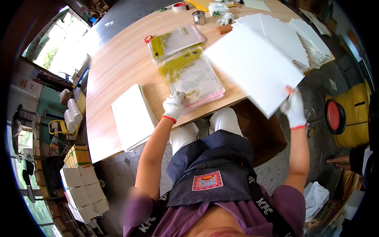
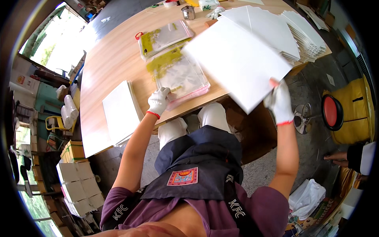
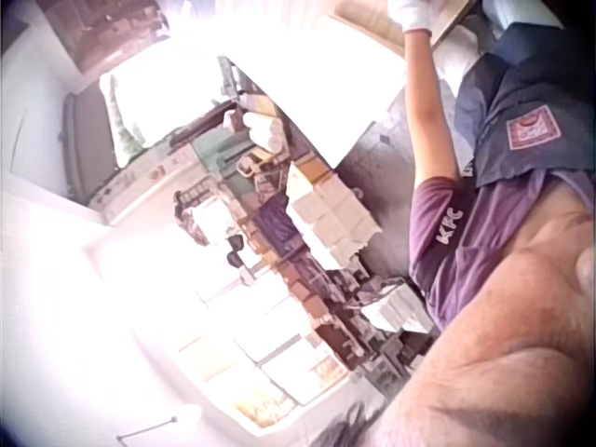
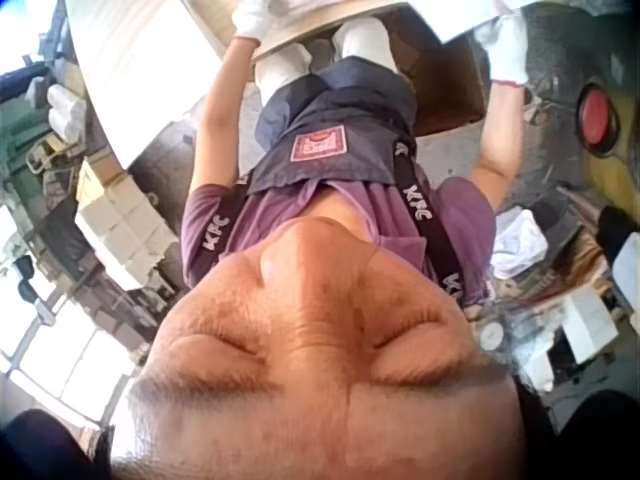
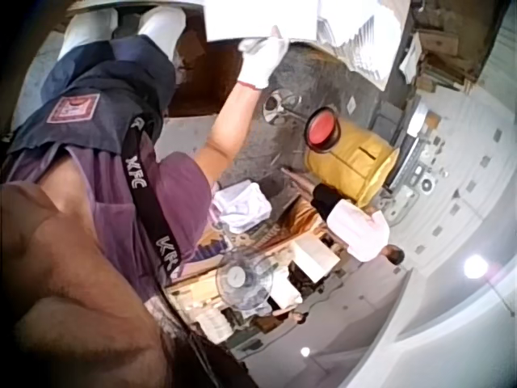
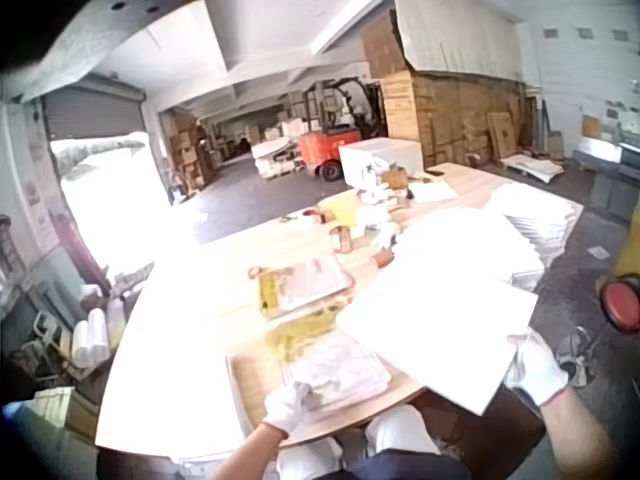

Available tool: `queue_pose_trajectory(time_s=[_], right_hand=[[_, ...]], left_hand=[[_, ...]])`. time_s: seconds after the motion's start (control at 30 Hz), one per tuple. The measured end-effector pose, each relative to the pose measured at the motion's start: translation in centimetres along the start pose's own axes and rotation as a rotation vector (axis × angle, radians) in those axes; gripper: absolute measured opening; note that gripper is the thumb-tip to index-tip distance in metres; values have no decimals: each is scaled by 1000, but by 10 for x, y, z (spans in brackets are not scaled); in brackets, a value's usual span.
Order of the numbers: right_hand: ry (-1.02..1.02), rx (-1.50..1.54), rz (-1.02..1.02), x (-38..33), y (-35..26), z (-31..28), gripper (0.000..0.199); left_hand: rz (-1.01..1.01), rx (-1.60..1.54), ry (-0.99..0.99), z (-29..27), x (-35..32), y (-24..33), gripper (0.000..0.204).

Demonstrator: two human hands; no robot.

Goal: The person repeatedly picks up white sheets of paper from a stack on the table and places them into clear plastic bags. They then move the filled bags to a growing pile on the left side of the table.

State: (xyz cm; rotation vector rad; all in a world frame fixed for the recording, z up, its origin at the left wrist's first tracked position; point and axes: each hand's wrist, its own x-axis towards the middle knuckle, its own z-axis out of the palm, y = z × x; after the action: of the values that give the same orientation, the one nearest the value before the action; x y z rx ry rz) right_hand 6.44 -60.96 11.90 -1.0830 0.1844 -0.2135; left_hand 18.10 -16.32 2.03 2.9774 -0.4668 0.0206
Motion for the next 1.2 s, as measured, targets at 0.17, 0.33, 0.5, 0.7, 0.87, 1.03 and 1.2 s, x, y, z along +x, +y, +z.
queue_pose_trajectory(time_s=[0.17,0.33,0.5,0.7,0.87,1.03,1.2], right_hand=[[-138,-9,386,-80,51,44,41],[-96,223,485,-100,105,20,35],[258,260,547,-105,130,39,19],[124,479,534,-104,151,21,15],[-75,552,491,-118,152,31,14],[45,332,476,-139,125,78,16],[-117,206,456,-151,111,89,26]], left_hand=[[-48,-286,-12,-2,-2,-7,27],[68,-232,195,5,-18,-12,33],[12,-304,260,-9,-17,-5,28],[18,-978,164,-28,-13,-5,35],[134,-561,255,-32,-35,13,37],[-276,-1588,608,3,-61,79,77],[-212,-2338,111,51,-28,116,58]])
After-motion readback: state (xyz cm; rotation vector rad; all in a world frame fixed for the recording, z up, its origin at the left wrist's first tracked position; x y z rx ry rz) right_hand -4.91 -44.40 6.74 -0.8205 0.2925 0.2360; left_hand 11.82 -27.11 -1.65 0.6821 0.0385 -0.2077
